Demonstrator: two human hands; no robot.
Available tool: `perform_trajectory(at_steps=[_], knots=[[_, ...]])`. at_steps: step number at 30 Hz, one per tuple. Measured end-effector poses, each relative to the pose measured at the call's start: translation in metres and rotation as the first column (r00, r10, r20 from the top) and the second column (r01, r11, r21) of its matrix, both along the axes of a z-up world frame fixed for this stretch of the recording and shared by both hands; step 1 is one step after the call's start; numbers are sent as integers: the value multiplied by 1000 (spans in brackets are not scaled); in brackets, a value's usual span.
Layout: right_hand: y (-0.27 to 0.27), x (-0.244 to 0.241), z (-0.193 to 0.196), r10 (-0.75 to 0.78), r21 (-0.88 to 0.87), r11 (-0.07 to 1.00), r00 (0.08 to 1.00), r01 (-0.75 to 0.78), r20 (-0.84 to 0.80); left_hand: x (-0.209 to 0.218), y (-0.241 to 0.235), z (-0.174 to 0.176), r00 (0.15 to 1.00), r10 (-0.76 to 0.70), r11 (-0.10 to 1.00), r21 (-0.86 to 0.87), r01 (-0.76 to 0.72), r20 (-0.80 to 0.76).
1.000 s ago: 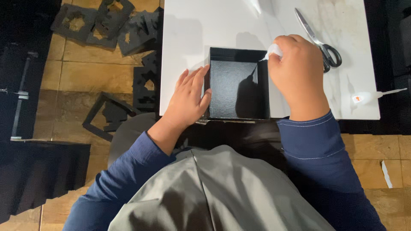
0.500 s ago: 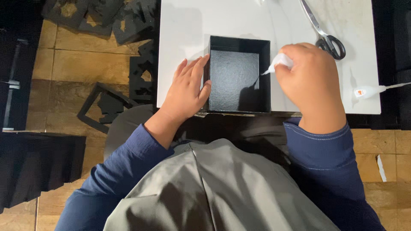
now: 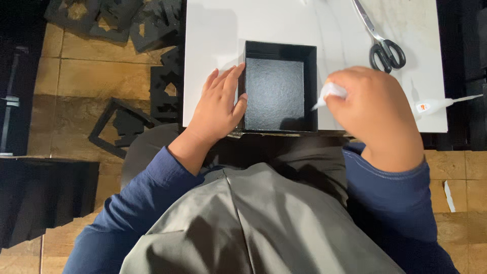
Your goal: The person places a star-shaped foam insert into a black box and presses it down. They then pick up a black box lid, apply glue from a tube to its edges, and place the lid onto the box. Finally, they pick up another foam insert and place it into the box.
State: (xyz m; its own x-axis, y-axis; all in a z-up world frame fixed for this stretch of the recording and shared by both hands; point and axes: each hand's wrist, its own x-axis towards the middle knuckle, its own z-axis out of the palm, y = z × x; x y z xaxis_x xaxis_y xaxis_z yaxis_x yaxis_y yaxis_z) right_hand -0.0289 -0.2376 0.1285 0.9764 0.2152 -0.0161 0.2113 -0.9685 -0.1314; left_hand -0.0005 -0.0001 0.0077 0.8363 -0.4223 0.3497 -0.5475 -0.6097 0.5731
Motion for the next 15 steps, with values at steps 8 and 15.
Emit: perform_trajectory(at_steps=[8, 15], knots=[[-13, 35, -27, 94, 12, 994, 923, -107, 373, 0, 0, 1, 1000, -2, 1000, -12, 2, -11], [-11, 13, -13, 28, 82, 996, 973, -48, 229, 0, -1, 4, 999, 0, 1000, -2, 0, -40]])
